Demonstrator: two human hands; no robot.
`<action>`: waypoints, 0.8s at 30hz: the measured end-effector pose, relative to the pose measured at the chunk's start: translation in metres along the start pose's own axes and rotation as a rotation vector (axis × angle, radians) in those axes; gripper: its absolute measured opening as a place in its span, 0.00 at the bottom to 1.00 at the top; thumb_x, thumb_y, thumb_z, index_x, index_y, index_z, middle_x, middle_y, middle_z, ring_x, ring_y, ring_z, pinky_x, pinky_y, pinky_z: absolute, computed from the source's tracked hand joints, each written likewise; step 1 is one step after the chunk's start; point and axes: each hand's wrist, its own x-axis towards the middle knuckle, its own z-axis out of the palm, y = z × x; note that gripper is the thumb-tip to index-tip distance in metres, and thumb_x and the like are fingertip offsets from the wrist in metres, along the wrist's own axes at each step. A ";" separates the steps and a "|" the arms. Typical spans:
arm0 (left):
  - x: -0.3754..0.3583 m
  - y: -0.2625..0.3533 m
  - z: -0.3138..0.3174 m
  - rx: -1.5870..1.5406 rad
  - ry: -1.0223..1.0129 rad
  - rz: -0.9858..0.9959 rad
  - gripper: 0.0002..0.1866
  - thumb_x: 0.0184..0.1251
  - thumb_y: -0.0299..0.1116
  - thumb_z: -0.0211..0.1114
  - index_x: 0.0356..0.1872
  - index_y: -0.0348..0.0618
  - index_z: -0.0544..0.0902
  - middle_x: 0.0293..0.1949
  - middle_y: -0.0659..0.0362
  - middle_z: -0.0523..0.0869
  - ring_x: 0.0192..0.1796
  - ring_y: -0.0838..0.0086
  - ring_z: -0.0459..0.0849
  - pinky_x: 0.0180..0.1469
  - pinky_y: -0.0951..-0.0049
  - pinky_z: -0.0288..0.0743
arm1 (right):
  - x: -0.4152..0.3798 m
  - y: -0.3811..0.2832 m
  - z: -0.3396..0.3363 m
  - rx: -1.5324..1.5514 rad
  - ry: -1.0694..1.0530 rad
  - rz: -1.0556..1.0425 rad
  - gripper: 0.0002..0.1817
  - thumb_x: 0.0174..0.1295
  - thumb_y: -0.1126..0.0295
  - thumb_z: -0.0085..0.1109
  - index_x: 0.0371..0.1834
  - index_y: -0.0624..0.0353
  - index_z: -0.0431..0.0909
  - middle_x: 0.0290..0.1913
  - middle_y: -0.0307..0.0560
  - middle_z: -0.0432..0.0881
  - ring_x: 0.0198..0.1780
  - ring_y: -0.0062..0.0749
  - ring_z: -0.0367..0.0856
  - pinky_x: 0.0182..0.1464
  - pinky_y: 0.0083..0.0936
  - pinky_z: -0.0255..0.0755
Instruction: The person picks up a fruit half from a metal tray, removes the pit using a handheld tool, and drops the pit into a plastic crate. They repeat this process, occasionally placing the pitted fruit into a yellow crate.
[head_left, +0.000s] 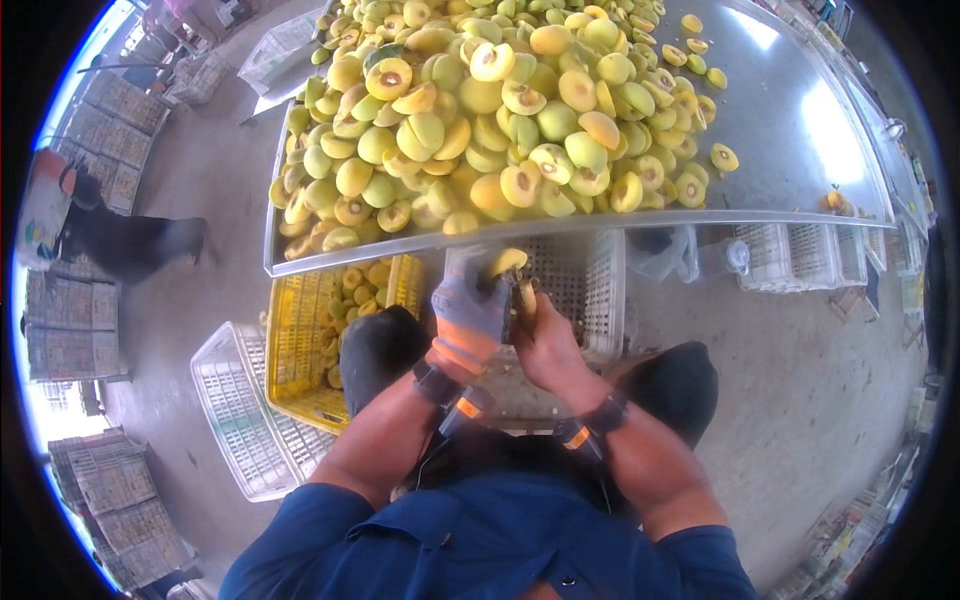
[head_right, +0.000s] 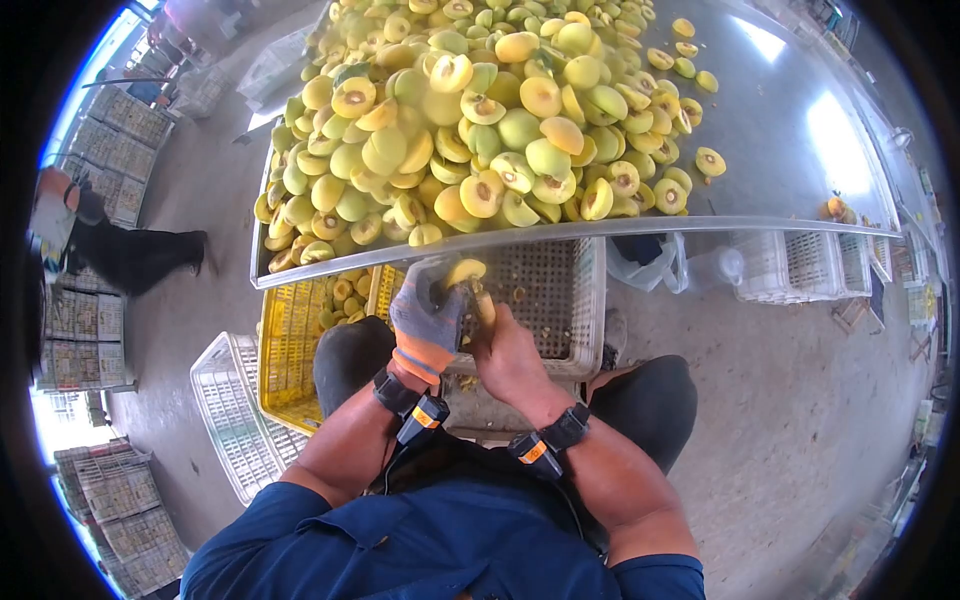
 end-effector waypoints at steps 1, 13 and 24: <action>0.001 0.003 -0.001 -0.014 -0.002 -0.003 0.18 0.69 0.24 0.76 0.59 0.40 0.85 0.49 0.45 0.92 0.48 0.50 0.93 0.51 0.60 0.87 | 0.001 0.000 -0.001 0.001 -0.008 -0.010 0.14 0.72 0.71 0.59 0.55 0.67 0.73 0.44 0.75 0.85 0.51 0.78 0.83 0.52 0.56 0.78; -0.004 0.000 -0.002 -0.119 0.016 -0.034 0.18 0.70 0.23 0.74 0.59 0.39 0.85 0.49 0.46 0.93 0.50 0.53 0.94 0.53 0.61 0.86 | 0.006 -0.013 -0.009 -0.199 -0.072 0.169 0.13 0.72 0.71 0.57 0.56 0.66 0.74 0.46 0.77 0.86 0.54 0.79 0.83 0.54 0.56 0.79; 0.002 -0.024 0.001 -0.713 -0.056 -0.347 0.13 0.76 0.26 0.69 0.58 0.39 0.86 0.54 0.48 0.92 0.53 0.62 0.92 0.52 0.68 0.85 | 0.003 -0.003 -0.009 -0.002 -0.086 -0.008 0.15 0.73 0.67 0.60 0.55 0.67 0.75 0.46 0.74 0.87 0.54 0.78 0.84 0.54 0.56 0.79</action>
